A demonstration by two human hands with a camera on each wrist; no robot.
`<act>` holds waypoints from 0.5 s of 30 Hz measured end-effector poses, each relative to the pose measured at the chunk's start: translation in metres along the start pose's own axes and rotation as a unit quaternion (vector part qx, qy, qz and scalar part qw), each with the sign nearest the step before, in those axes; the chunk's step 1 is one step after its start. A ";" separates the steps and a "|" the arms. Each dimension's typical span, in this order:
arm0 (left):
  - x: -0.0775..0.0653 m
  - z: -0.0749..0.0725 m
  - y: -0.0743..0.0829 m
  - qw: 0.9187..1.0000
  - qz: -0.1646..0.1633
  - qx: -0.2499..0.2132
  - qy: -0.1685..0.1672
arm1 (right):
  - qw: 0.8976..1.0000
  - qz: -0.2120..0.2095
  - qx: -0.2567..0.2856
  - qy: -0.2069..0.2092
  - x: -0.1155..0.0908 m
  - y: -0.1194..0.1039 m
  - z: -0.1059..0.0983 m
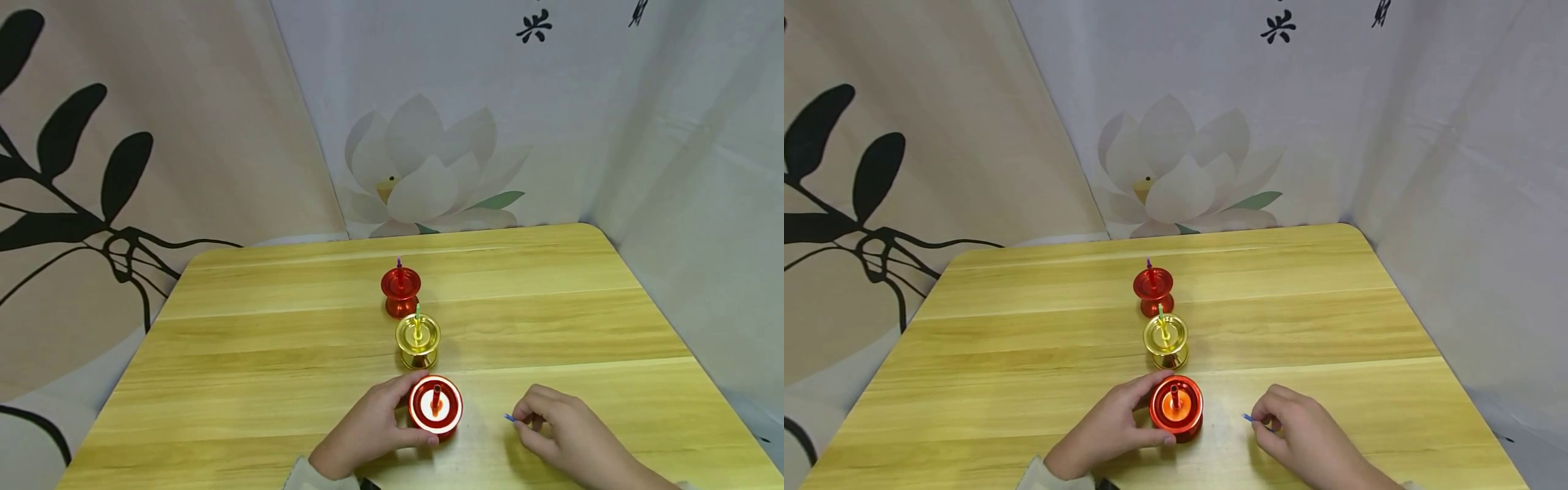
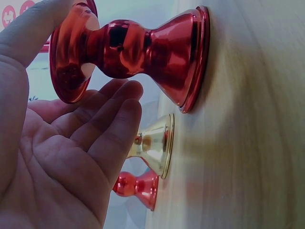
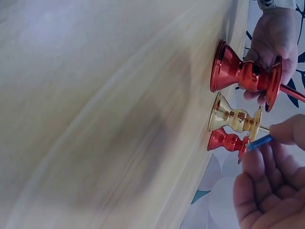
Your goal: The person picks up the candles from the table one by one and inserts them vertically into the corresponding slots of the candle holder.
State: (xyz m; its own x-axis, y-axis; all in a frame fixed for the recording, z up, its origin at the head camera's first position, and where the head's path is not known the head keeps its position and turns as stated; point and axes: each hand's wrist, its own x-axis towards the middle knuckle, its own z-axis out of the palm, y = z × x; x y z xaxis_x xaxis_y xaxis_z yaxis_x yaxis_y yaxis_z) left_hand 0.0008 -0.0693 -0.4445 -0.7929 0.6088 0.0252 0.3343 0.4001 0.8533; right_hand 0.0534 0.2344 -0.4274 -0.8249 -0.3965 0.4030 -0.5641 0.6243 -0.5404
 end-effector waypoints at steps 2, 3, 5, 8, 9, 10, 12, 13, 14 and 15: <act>0.000 0.000 -0.001 1.000 0.001 0.000 0.000 | 1.000 0.002 0.005 0.008 0.000 0.000 0.001; 0.000 0.000 -0.001 1.000 0.002 -0.001 0.000 | 1.000 0.004 0.009 0.013 0.000 0.000 0.002; 0.000 0.000 -0.001 1.000 0.003 0.001 0.000 | 1.000 0.006 0.019 0.025 0.000 -0.001 0.003; 0.000 0.001 -0.001 1.000 0.001 0.004 0.001 | 0.998 0.002 0.032 0.045 0.000 -0.001 0.005; 0.000 0.001 -0.002 1.000 0.000 0.005 0.001 | 0.998 -0.001 0.037 0.051 0.000 -0.001 0.006; 0.000 0.001 -0.002 1.000 -0.001 0.007 0.002 | 0.998 -0.002 0.041 0.055 -0.001 -0.002 0.006; 0.000 0.001 -0.002 1.000 -0.002 0.007 0.002 | 0.997 -0.003 0.046 0.060 -0.001 -0.002 0.007; 0.000 0.001 -0.002 1.000 -0.003 0.007 0.001 | 0.997 -0.002 0.048 0.061 -0.001 -0.002 0.007; 0.000 0.001 -0.002 1.000 -0.003 0.008 0.002 | 0.997 0.000 0.049 0.060 -0.001 -0.002 0.008; 0.000 0.001 -0.002 1.000 -0.004 0.009 0.002 | 0.997 0.003 0.049 0.060 -0.001 -0.002 0.008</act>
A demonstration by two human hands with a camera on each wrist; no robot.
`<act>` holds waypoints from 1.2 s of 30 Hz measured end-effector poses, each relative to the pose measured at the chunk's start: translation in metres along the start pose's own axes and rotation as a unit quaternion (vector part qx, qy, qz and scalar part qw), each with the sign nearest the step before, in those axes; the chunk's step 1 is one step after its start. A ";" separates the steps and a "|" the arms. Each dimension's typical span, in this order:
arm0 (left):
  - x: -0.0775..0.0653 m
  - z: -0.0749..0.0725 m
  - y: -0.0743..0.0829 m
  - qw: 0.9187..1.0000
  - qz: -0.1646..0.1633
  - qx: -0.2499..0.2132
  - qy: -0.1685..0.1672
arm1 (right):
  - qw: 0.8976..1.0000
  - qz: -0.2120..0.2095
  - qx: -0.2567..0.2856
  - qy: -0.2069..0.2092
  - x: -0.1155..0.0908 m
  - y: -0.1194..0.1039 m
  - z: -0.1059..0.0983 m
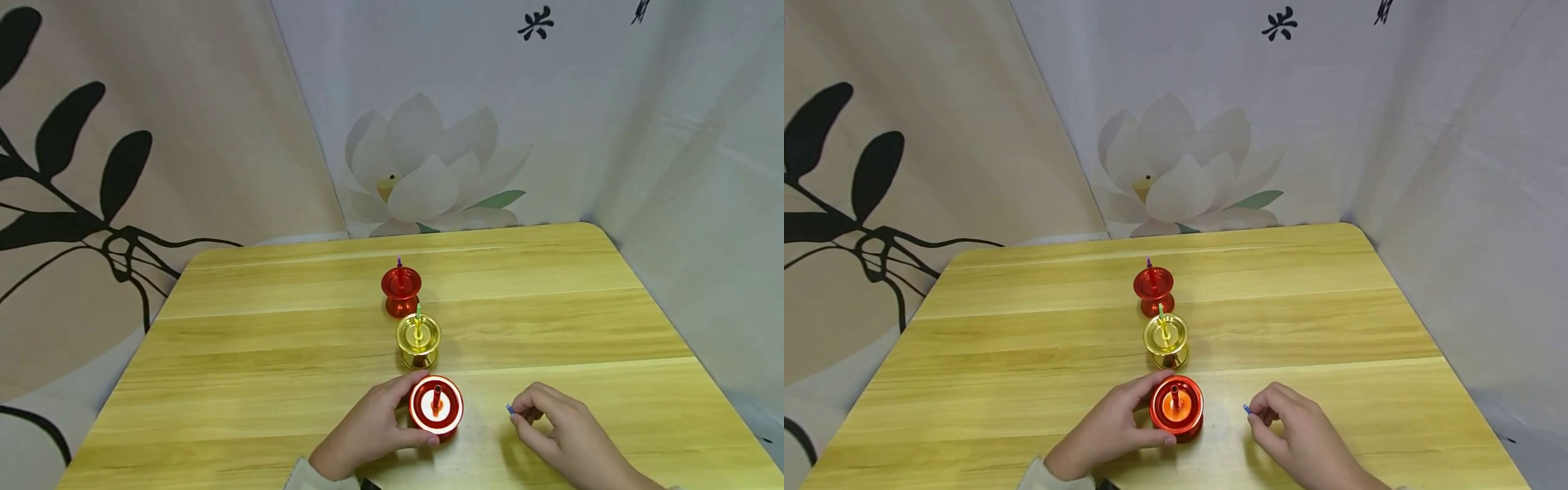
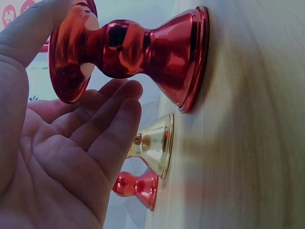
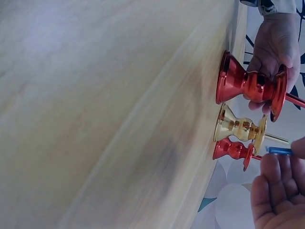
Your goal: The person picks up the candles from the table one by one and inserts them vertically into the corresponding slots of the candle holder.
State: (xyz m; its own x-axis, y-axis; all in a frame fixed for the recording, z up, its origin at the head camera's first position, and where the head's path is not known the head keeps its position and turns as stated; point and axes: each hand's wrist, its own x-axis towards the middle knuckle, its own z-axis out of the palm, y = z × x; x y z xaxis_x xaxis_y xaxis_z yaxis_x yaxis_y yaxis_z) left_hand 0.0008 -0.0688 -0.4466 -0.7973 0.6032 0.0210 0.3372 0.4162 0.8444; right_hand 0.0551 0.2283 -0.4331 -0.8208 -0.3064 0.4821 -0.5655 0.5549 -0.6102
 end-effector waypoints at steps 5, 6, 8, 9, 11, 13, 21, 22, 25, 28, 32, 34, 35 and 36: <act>-0.001 -0.001 0.000 1.000 -0.001 0.003 0.002 | 1.000 -0.002 -0.002 0.002 0.001 0.000 0.002; -0.001 -0.001 0.000 1.000 -0.002 0.000 0.002 | 1.000 -0.006 -0.001 0.004 0.001 0.000 0.002; -0.001 -0.001 0.001 1.000 -0.004 0.000 0.002 | 1.000 -0.012 0.004 0.008 0.002 0.001 0.003; -0.001 -0.001 0.001 1.000 -0.005 0.000 0.002 | 1.000 -0.016 0.008 0.010 0.003 0.001 0.004; -0.001 -0.001 0.001 1.000 -0.007 -0.001 0.002 | 1.000 -0.022 0.012 0.014 0.004 0.001 0.005; -0.001 -0.001 0.000 1.000 -0.008 0.003 0.003 | 0.999 -0.028 0.016 0.018 0.005 0.001 0.006; -0.002 -0.001 -0.001 1.000 0.000 -0.003 0.005 | 0.998 -0.044 0.032 0.025 0.015 -0.004 0.013; -0.002 -0.001 -0.001 1.000 0.000 -0.002 0.006 | 0.998 -0.042 0.033 0.025 0.016 -0.006 0.013; -0.001 -0.001 -0.001 1.000 0.003 -0.005 0.005 | 0.999 -0.034 0.031 0.023 0.020 -0.010 0.014; 0.000 0.000 0.000 1.000 0.008 -0.013 0.004 | 0.999 -0.029 0.031 0.022 0.024 -0.012 0.015; 0.000 0.000 0.000 1.000 0.010 -0.022 0.002 | 0.998 -0.034 0.034 0.029 0.028 -0.014 0.018; 0.000 0.000 0.000 1.000 0.011 -0.024 0.002 | 0.998 -0.036 0.037 0.032 0.030 -0.015 0.020; 0.000 0.000 0.000 1.000 0.012 -0.025 0.001 | 0.998 -0.036 0.037 0.032 0.031 -0.016 0.021; 0.000 0.000 0.000 1.000 0.013 -0.026 0.001 | 0.998 -0.036 0.039 0.032 0.032 -0.017 0.022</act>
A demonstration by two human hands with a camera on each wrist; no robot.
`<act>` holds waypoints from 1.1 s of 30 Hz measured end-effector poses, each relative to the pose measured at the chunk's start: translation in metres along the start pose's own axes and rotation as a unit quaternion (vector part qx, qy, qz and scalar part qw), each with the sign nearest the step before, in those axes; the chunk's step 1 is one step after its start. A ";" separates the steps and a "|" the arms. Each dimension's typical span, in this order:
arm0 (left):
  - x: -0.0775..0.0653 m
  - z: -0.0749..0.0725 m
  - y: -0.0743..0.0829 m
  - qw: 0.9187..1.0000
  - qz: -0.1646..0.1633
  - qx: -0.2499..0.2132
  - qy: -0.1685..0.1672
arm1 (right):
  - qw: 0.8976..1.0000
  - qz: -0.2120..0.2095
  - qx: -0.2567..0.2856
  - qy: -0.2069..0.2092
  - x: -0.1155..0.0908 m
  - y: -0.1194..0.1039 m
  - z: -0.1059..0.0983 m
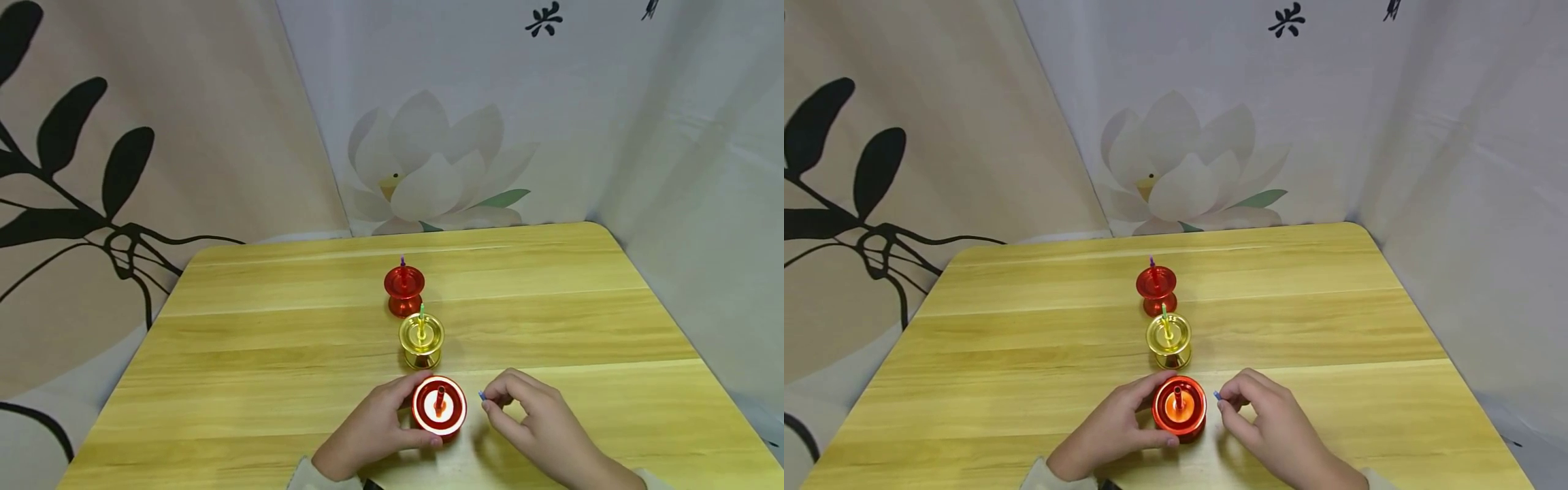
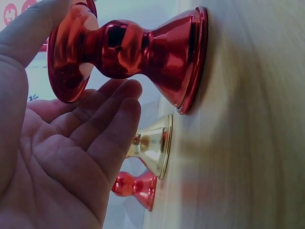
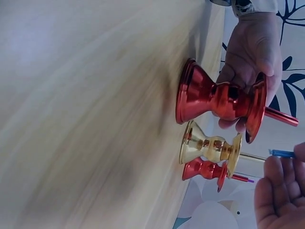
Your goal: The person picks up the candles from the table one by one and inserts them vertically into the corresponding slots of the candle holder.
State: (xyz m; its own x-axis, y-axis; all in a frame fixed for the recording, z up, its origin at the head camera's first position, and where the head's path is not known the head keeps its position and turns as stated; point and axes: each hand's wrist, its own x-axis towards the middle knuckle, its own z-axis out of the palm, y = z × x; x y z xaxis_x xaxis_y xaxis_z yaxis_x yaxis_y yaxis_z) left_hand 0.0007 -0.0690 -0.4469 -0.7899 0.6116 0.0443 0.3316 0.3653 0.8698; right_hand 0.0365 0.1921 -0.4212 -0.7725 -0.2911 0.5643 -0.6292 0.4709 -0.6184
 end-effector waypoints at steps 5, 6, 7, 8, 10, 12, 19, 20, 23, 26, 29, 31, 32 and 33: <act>0.000 0.000 -0.001 1.000 0.011 -0.001 0.001 | 1.000 0.001 0.001 -0.001 0.005 -0.003 0.003; 0.000 0.000 -0.002 1.000 0.012 -0.002 0.001 | 1.000 0.001 -0.001 0.000 0.006 -0.003 0.004; 0.000 0.000 -0.002 1.000 0.013 -0.004 0.001 | 1.000 0.002 -0.003 0.002 0.006 -0.004 0.004; 0.000 0.000 -0.002 1.000 0.014 -0.005 0.001 | 1.000 0.002 -0.006 0.004 0.007 -0.004 0.004; 0.000 0.000 -0.002 1.000 0.014 -0.006 0.001 | 1.000 0.003 -0.011 0.009 0.008 -0.004 0.004; 0.000 0.000 -0.002 1.000 0.012 -0.004 0.002 | 1.000 0.001 -0.013 0.012 0.009 -0.004 0.005; 0.000 0.000 -0.002 1.000 0.009 0.005 0.004 | 1.000 0.003 -0.007 0.012 0.012 -0.005 0.008; 0.000 0.001 -0.002 1.000 0.010 0.006 0.004 | 1.000 0.003 -0.007 0.013 0.013 -0.005 0.008; 0.000 0.000 -0.002 1.000 0.011 0.008 0.006 | 1.000 0.005 -0.003 0.013 0.014 -0.006 0.009; 0.000 0.000 -0.002 1.000 0.012 0.007 0.007 | 1.000 0.007 0.003 0.012 0.016 -0.007 0.011; -0.001 0.000 -0.003 1.000 0.012 0.006 0.008 | 1.000 0.011 0.007 0.011 0.017 -0.008 0.013; -0.001 0.000 -0.003 1.000 0.016 0.004 0.007 | 1.000 0.010 0.008 0.013 0.017 -0.007 0.014; -0.001 0.000 -0.003 1.000 0.018 0.003 0.006 | 1.000 0.011 0.008 0.013 0.017 -0.007 0.014; 0.000 0.000 -0.003 1.000 0.019 0.004 0.006 | 1.000 0.011 0.009 0.013 0.017 -0.007 0.015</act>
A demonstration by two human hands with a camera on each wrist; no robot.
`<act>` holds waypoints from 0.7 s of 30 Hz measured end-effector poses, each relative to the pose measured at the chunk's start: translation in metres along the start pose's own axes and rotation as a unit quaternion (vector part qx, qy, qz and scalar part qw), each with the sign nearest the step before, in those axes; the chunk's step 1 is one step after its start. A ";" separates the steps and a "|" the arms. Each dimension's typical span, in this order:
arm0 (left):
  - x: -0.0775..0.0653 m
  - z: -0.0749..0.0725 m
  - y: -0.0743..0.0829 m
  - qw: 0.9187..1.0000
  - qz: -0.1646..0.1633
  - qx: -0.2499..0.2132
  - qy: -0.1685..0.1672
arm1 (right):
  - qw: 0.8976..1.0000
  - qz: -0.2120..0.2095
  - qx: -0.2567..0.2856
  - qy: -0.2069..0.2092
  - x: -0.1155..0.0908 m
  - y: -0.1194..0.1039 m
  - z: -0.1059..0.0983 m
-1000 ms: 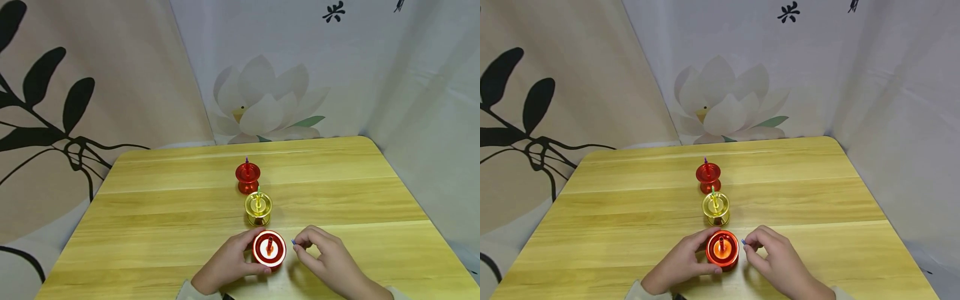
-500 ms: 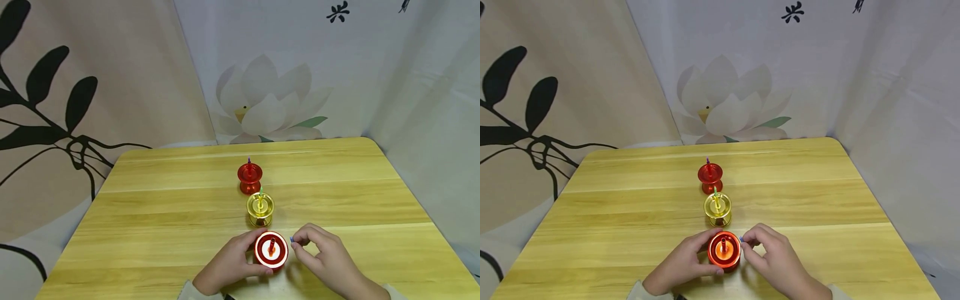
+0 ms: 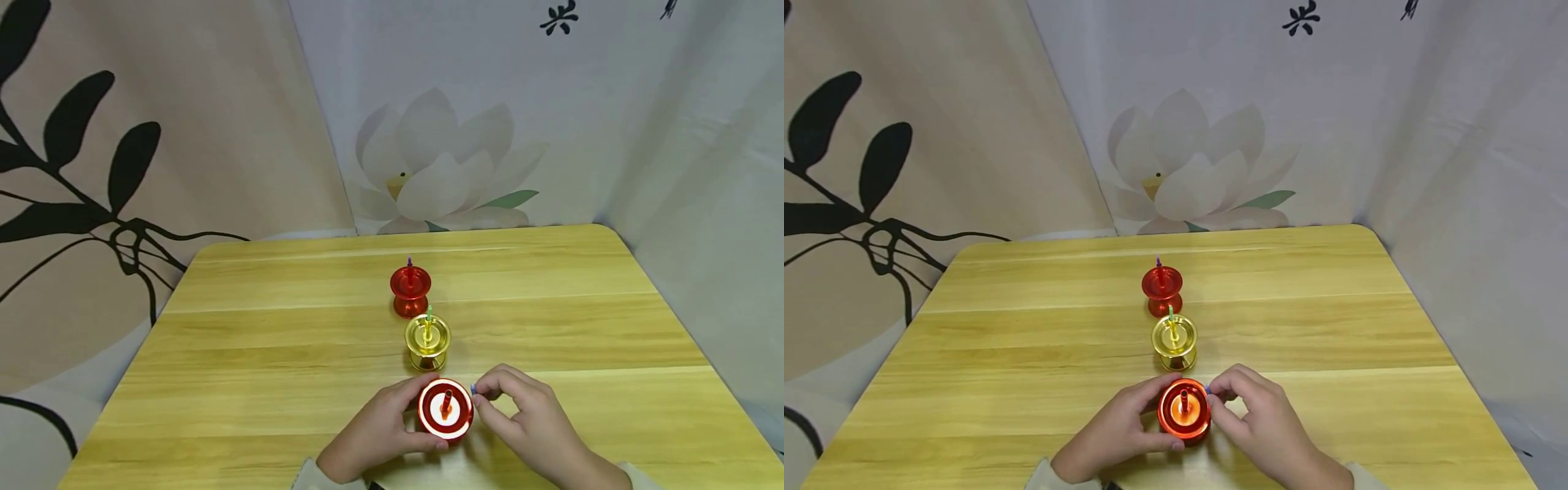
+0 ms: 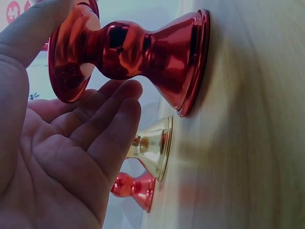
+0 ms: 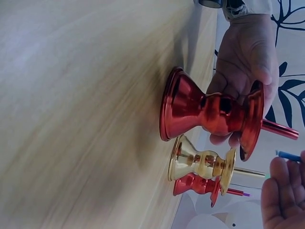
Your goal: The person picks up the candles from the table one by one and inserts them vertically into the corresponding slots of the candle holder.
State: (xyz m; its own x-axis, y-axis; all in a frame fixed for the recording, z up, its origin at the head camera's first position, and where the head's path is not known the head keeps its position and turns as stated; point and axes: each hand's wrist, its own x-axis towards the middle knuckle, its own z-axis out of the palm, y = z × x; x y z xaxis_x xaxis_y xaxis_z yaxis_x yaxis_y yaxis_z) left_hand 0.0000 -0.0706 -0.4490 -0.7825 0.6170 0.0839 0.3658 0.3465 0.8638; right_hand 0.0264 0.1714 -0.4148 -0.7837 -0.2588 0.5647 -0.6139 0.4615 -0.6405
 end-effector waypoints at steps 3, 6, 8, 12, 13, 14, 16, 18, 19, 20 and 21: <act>0.000 0.000 0.000 1.000 0.003 0.002 0.001 | 1.000 -0.001 0.002 -0.001 0.001 -0.001 0.001; 0.000 0.000 0.000 1.000 0.006 0.007 0.002 | 1.000 0.006 0.008 -0.009 0.002 -0.002 0.001; 0.000 0.000 0.000 1.000 0.008 0.007 0.002 | 1.000 0.017 0.013 -0.017 0.004 -0.004 0.001; 0.000 0.000 0.000 1.000 0.013 0.000 0.001 | 0.999 0.029 0.013 -0.023 0.006 -0.006 0.001; 0.000 0.000 0.000 1.000 0.014 -0.001 0.000 | 0.999 0.029 0.013 -0.021 0.006 -0.006 0.001; 0.000 -0.001 0.000 1.000 0.015 -0.003 0.000 | 0.999 0.025 0.014 -0.018 0.006 -0.006 0.002; 0.000 -0.001 0.000 1.000 0.018 -0.001 0.000 | 1.000 0.014 0.015 -0.012 0.007 -0.007 0.003; 0.000 -0.001 0.000 1.000 0.016 0.002 0.000 | 1.000 0.003 0.019 -0.006 0.008 -0.007 0.005; 0.000 -0.001 0.000 1.000 0.013 0.002 -0.001 | 1.000 0.003 0.021 -0.006 0.009 -0.007 0.005; -0.001 -0.001 0.000 1.000 0.012 0.004 -0.001 | 1.000 -0.001 0.024 -0.005 0.010 -0.008 0.006; -0.001 -0.001 0.000 1.000 0.010 0.007 -0.001 | 1.000 -0.001 0.025 -0.005 0.010 -0.008 0.006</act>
State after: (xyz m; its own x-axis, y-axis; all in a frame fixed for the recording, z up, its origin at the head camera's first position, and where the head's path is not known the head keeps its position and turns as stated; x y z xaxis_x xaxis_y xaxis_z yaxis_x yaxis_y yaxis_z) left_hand 0.0001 -0.0717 -0.4484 -0.7741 0.6249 0.1012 0.3893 0.3438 0.8545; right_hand 0.0227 0.1598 -0.4069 -0.7827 -0.2680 0.5617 -0.6197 0.4185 -0.6639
